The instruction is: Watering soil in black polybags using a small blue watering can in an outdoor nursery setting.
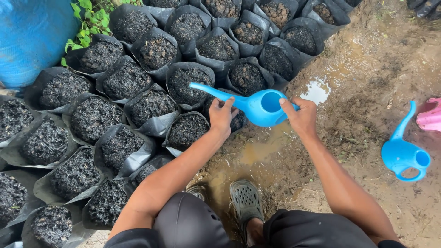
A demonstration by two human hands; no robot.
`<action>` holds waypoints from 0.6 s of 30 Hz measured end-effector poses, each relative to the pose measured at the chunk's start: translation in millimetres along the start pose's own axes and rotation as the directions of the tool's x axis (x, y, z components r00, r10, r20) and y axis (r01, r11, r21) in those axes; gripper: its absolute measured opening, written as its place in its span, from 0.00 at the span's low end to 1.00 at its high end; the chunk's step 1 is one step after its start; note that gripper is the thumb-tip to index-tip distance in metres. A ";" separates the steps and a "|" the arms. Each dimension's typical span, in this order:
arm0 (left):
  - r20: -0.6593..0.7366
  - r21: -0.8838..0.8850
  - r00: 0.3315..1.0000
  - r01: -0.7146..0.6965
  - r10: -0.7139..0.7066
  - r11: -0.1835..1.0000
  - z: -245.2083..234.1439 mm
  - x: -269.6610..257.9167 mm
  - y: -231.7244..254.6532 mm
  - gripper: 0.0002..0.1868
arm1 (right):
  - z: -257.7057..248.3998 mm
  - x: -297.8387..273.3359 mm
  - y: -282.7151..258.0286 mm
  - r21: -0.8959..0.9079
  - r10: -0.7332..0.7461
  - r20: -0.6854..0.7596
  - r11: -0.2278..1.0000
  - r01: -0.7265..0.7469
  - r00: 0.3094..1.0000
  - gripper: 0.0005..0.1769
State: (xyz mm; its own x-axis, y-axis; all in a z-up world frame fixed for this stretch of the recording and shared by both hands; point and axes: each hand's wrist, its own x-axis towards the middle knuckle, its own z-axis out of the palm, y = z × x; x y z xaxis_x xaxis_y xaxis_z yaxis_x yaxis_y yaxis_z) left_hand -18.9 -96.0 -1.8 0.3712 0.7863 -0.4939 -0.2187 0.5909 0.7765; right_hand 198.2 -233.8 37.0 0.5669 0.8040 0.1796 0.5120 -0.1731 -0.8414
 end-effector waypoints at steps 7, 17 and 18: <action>0.031 0.018 1.000 -0.003 0.003 1.000 -8.6 -3.6 -7.3 0.29 | 2.2 -9.0 2.9 -0.001 0.002 0.004 1.000 -0.002 1.000 0.35; 0.021 -0.015 1.000 0.005 -0.004 1.000 -23.7 -5.9 -7.8 0.40 | 11.0 -11.1 -9.7 0.001 -0.026 0.020 1.000 0.026 0.999 0.34; 0.019 -0.012 1.000 0.001 -0.001 1.000 -24.4 -6.2 -5.6 0.38 | 12.7 -11.0 -12.3 0.010 -0.029 0.023 1.000 0.028 0.999 0.35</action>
State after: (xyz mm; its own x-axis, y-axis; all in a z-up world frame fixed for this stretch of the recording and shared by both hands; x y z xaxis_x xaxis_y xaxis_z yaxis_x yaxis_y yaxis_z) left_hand -42.0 -99.8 -12.6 0.3886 0.7823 -0.4868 -0.2295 0.5938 0.7712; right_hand 177.5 -233.2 38.9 0.5373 0.8212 0.1920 0.5213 -0.1445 -0.8411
